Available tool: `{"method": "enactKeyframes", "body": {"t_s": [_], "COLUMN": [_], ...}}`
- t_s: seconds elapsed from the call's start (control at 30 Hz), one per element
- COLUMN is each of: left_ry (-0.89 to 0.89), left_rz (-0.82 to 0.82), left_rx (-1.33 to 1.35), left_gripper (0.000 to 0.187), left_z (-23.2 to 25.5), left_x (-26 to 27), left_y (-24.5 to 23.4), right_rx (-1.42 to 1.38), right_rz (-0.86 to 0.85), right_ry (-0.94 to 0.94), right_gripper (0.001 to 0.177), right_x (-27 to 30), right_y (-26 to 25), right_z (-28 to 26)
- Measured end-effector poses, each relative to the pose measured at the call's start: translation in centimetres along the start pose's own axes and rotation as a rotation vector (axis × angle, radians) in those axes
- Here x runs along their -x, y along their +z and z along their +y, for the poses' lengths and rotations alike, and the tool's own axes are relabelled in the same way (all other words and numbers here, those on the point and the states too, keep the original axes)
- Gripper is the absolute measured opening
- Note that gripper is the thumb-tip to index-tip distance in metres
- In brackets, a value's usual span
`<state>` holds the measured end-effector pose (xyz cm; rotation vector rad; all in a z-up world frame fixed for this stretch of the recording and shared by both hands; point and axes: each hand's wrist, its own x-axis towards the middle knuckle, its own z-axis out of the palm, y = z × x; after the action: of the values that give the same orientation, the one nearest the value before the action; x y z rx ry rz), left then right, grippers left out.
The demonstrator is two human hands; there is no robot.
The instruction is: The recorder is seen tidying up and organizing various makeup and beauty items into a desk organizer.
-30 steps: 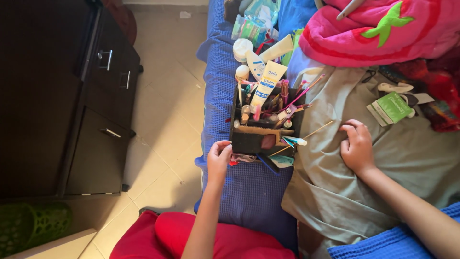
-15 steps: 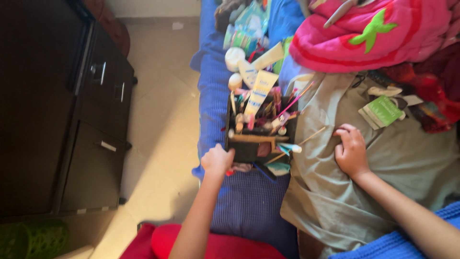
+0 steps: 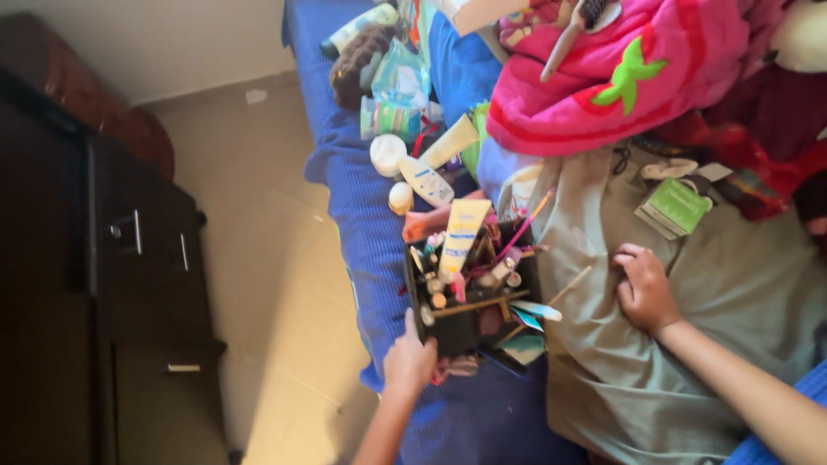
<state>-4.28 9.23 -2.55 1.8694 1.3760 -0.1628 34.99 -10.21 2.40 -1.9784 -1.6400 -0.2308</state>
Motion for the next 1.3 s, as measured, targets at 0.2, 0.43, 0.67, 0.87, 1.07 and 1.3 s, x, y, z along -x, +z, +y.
{"method": "enactKeyframes", "body": {"t_s": [0.2, 0.43, 0.67, 0.87, 1.07, 1.3], "left_ry": [0.095, 0.124, 0.152, 0.15, 0.142, 0.085], "left_rz": [0.068, 0.002, -0.107, -0.186, -0.185, -0.24], "left_rx": [0.116, 0.122, 0.023, -0.074, -0.246, -0.218], "left_gripper": [0.08, 0.083, 0.08, 0.082, 0.083, 0.08], "left_z": [-0.6, -0.5, -2.4, -3.2, -1.8, -1.5], "left_x": [-0.2, -0.3, -1.6, -3.5, -4.3, -3.9], "left_y": [0.8, -1.2, -4.5, -3.9, -5.4, -5.8], "right_rx": [0.05, 0.13, 0.401, 0.597, 0.283, -0.089], "right_rz": [-0.01, -0.036, -0.096, 0.121, 0.115, -0.032], "right_ry": [0.017, 0.066, 0.118, 0.35, 0.436, 0.69], "right_gripper": [0.033, 0.033, 0.034, 0.031, 0.021, 0.037], "right_x": [-0.2, -0.4, 0.1, 2.2, 5.7, 8.5], "right_y": [0.3, 0.6, 0.6, 1.0, 3.9, 10.6], "right_z": [0.3, 0.8, 0.1, -8.6, -20.6, -20.1]}}
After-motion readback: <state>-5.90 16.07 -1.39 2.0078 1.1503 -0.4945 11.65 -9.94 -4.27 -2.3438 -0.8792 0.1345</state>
